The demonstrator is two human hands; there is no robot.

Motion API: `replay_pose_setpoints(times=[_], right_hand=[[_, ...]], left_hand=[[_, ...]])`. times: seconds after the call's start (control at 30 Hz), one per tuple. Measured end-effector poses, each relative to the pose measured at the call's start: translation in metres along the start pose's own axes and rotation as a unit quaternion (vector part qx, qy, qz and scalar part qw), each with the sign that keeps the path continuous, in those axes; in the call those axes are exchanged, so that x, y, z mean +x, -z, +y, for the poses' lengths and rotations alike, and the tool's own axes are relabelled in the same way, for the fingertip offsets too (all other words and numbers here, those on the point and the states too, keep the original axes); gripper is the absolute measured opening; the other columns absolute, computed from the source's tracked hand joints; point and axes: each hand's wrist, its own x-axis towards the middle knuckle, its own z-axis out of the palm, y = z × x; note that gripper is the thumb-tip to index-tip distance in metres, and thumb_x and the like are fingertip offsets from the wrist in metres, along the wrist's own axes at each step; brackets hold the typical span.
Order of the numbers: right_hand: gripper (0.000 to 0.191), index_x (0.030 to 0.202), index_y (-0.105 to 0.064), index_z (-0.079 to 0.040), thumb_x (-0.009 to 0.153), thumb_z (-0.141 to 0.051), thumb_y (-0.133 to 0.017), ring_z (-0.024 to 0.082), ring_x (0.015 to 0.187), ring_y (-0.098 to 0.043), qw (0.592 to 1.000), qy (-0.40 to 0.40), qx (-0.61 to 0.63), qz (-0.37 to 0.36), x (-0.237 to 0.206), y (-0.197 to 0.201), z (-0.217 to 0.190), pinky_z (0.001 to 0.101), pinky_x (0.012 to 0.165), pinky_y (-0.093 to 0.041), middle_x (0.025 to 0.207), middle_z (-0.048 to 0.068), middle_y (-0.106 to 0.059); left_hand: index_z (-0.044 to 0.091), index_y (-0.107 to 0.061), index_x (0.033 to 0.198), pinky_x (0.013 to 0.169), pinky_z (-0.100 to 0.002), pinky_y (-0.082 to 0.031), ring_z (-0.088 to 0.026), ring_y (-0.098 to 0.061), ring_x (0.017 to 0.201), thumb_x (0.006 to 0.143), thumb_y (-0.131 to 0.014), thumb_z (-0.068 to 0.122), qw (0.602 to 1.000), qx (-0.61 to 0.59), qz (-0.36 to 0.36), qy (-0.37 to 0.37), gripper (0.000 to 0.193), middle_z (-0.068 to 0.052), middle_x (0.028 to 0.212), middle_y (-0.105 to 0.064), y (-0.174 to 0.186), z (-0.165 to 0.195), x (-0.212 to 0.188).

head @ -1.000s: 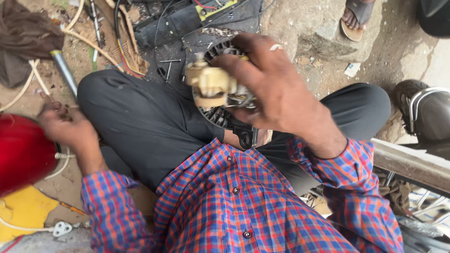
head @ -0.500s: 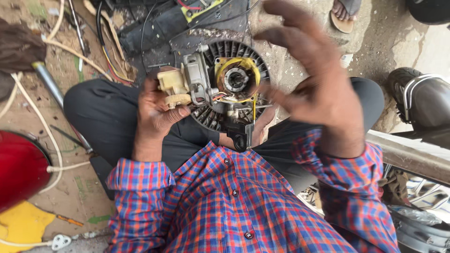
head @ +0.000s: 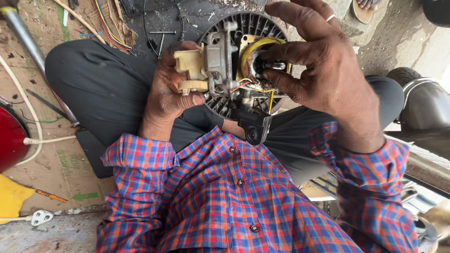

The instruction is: The person sits on the ground and uses a screwdriver to adjust components inside a disassembled electrical motor. They repeatedly probe and tighten internal parts while holding the motor housing steady.

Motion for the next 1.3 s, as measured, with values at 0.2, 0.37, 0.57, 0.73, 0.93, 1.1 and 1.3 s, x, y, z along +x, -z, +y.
replay_pose_setpoints(times=[0.2,0.37,0.57,0.73,0.93,1.1,1.3], right_hand=[[0.032,0.111,-0.078,-0.001,0.083,-0.009,-0.090,0.041,0.143,-0.048,0.996,0.067,-0.062,-0.012,0.006,0.000,-0.001,0.0489,0.120,-0.046,0.146,0.016,-0.057],[0.031,0.112,-0.077,0.002,0.086,-0.007,-0.090,0.044,0.146,-0.048,0.994,0.101,-0.037,0.005,0.006,-0.004,0.004,0.0532,0.121,-0.046,0.147,0.016,-0.058],[0.028,0.111,-0.075,0.004,0.088,-0.005,-0.089,0.043,0.143,-0.051,0.997,0.080,0.010,0.005,0.007,-0.001,0.000,0.0511,0.116,-0.048,0.143,0.022,-0.057],[0.025,0.103,-0.074,0.007,0.084,-0.002,-0.087,0.042,0.134,-0.057,0.997,0.078,0.006,0.008,0.007,0.011,-0.006,0.0474,0.106,-0.055,0.134,0.027,-0.059],[0.022,0.100,-0.073,0.006,0.087,-0.008,-0.084,0.030,0.108,-0.066,0.988,-0.042,0.119,0.091,-0.017,0.032,-0.007,0.0375,0.088,-0.055,0.115,0.020,-0.065],[0.028,0.098,-0.073,0.007,0.093,-0.019,-0.081,0.022,0.087,-0.068,0.785,-0.118,0.587,0.159,-0.051,0.002,0.014,0.0293,0.075,-0.057,0.102,0.017,-0.065],[0.026,0.108,-0.070,0.006,0.100,-0.018,-0.078,0.022,0.096,-0.062,0.535,-0.092,0.825,0.158,-0.093,-0.054,0.039,0.0304,0.083,-0.053,0.114,0.015,-0.057]], left_hand=[[0.011,-0.058,0.141,0.102,-0.037,-0.062,-0.017,-0.066,0.123,0.079,-0.094,0.004,1.000,0.009,-0.010,0.007,0.072,-0.005,0.133,-0.065,0.004,0.001,0.003],[0.011,-0.058,0.142,0.110,-0.035,-0.058,-0.015,-0.064,0.127,0.080,-0.095,0.003,1.000,-0.001,-0.018,0.001,0.073,-0.004,0.137,-0.063,0.008,-0.001,0.003],[0.010,-0.060,0.136,0.105,-0.036,-0.060,-0.015,-0.064,0.127,0.079,-0.094,0.002,1.000,-0.004,-0.017,-0.008,0.068,-0.002,0.141,-0.060,0.008,-0.001,0.004],[0.010,-0.058,0.142,0.103,-0.036,-0.062,-0.017,-0.065,0.126,0.080,-0.092,0.000,1.000,-0.003,-0.027,0.002,0.071,-0.005,0.134,-0.064,0.007,0.000,0.007],[0.010,-0.056,0.143,0.107,-0.037,-0.060,-0.018,-0.064,0.127,0.079,-0.093,0.002,1.000,0.010,-0.005,0.004,0.074,-0.005,0.134,-0.064,0.006,-0.001,0.001],[0.008,-0.052,0.145,0.107,-0.033,-0.054,-0.017,-0.062,0.125,0.076,-0.093,0.004,0.999,0.028,0.031,0.014,0.081,-0.005,0.132,-0.063,-0.001,0.003,0.001],[0.008,-0.052,0.145,0.105,-0.033,-0.056,-0.019,-0.064,0.124,0.074,-0.096,0.008,0.998,0.017,0.055,0.011,0.084,-0.007,0.133,-0.063,-0.011,0.002,0.001]])
